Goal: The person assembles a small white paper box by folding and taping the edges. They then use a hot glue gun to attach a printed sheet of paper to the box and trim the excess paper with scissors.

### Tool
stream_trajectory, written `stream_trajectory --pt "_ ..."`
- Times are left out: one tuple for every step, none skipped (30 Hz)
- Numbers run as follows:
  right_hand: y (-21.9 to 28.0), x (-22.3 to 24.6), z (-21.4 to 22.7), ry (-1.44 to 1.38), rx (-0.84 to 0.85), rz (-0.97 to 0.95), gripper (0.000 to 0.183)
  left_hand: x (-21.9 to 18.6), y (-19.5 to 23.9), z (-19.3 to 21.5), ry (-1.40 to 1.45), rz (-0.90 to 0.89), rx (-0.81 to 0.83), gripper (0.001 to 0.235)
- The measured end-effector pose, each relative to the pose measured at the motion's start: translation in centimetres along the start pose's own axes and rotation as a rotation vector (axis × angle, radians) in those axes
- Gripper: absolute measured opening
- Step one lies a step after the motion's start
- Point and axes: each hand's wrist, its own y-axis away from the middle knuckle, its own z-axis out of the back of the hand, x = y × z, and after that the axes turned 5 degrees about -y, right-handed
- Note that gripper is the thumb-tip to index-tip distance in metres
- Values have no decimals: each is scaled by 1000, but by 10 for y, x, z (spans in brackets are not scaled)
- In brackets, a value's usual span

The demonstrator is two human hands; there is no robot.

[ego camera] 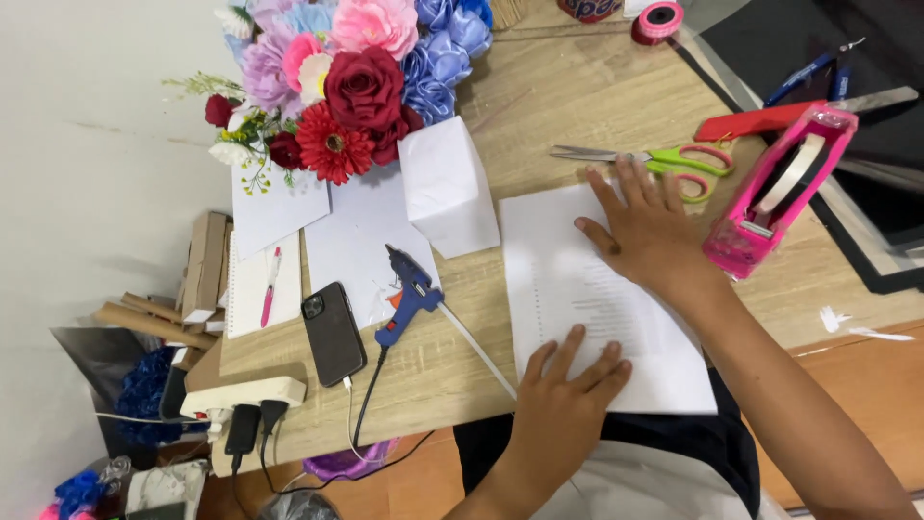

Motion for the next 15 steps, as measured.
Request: stream_trajectory --pt "2 7 13 -135 99 -10 73 -2 1 3 59 -6 6 30" --pt "4 15 27 -269 198 -19 71 -4 2 6 118 -13 12 27" --pt "8 7 19 -269 188 -7 71 1 6 15 104 -13 3 27" --pt "12 0 11 -247 127 82 69 4 10 24 256 11 105 37" --pt "14 -11 7 -217 54 160 67 10 9 30 413 16 201 51" --pt "35 6 47 -209 31 162 67 19 2 42 402 -1 187 51" --pt "61 24 82 -395 -70 211 58 23 0 55 589 158 159 46" --pt "87 43 116 -579 -172 259 50 28 -2 67 776 318 132 42" --pt "111 42 109 -583 -137 253 50 29 -7 74 792 349 141 42" --pt "134 40 102 -840 -391 307 44 30 -12 80 856 540 112 45" --pt "156 41 95 -1106 -655 342 42 34 -15 88 902 736 79 49" --pt "164 41 78 -1121 -621 334 42 28 -6 93 902 772 85 49" --pt "167 39 63 -1078 -823 274 55 28 -5 96 887 790 41 53" --pt "170 37 50 -1029 -1021 207 70 28 -5 99 871 808 -2 57" --pt "168 44 50 -1029 -1019 208 70 32 0 102 872 810 -3 57"
